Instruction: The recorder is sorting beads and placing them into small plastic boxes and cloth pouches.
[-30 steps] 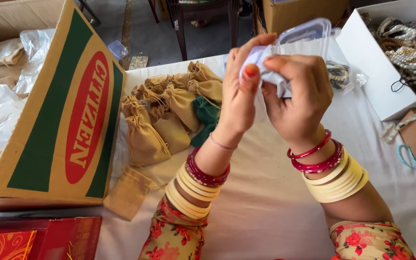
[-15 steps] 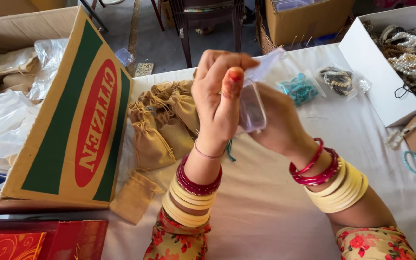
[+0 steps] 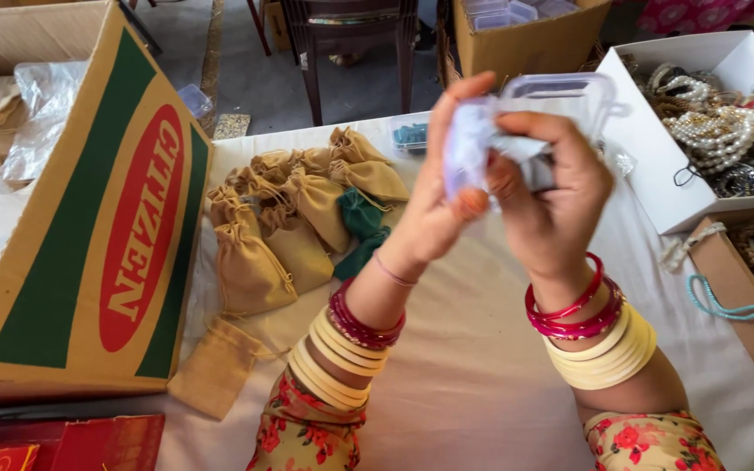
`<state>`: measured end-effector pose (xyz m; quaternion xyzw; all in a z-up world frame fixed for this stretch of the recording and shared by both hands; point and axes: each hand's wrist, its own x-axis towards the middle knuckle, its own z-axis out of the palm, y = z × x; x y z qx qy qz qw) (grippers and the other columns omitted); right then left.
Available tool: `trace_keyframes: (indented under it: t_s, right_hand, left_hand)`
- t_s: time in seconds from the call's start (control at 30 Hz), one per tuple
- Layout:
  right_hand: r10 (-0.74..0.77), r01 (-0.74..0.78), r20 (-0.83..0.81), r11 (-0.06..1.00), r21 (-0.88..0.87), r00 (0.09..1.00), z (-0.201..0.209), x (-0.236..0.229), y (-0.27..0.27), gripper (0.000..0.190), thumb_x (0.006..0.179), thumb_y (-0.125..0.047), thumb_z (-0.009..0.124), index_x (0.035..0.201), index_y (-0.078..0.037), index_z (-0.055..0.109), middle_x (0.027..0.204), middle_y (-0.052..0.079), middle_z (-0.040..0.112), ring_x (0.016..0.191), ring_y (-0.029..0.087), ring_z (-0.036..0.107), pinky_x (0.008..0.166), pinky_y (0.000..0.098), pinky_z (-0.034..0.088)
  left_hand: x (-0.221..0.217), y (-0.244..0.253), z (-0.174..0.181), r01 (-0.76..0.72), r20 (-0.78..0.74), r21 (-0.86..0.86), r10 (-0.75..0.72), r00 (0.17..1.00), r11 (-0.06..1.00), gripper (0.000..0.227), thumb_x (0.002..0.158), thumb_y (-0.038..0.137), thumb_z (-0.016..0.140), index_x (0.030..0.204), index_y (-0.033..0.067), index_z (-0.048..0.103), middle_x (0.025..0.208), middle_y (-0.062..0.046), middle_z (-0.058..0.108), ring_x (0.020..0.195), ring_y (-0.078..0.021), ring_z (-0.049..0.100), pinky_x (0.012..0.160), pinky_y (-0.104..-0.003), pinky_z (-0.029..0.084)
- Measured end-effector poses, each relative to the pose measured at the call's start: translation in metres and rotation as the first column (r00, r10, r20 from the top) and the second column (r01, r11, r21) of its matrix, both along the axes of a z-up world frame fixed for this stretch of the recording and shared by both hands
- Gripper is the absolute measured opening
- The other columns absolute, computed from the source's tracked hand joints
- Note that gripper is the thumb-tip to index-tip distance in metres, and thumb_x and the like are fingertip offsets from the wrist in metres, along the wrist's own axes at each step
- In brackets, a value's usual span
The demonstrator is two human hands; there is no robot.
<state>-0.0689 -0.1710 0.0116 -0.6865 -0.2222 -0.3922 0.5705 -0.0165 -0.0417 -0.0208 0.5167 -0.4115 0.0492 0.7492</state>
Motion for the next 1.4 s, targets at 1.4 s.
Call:
trace_keyframes:
  t_s: [1.4]
  right_hand:
    - [0.114,0.095,0.246,0.706,-0.702,0.963,0.032,0.002,-0.007,0.032,0.079,-0.005,0.083,0.107,-0.015,0.073,0.105,0.0,0.07,0.092,0.018,0.064,0.08,0.0326,0.054]
  left_hand:
    - [0.026,0.031,0.01,0.37,-0.324,-0.421,-0.519,0.791,0.828,0.11,0.09,0.071,0.066,0.169,0.0095,0.02,0.135,-0.005,0.055,0.12,-0.017,0.055,0.103,-0.032,0.051]
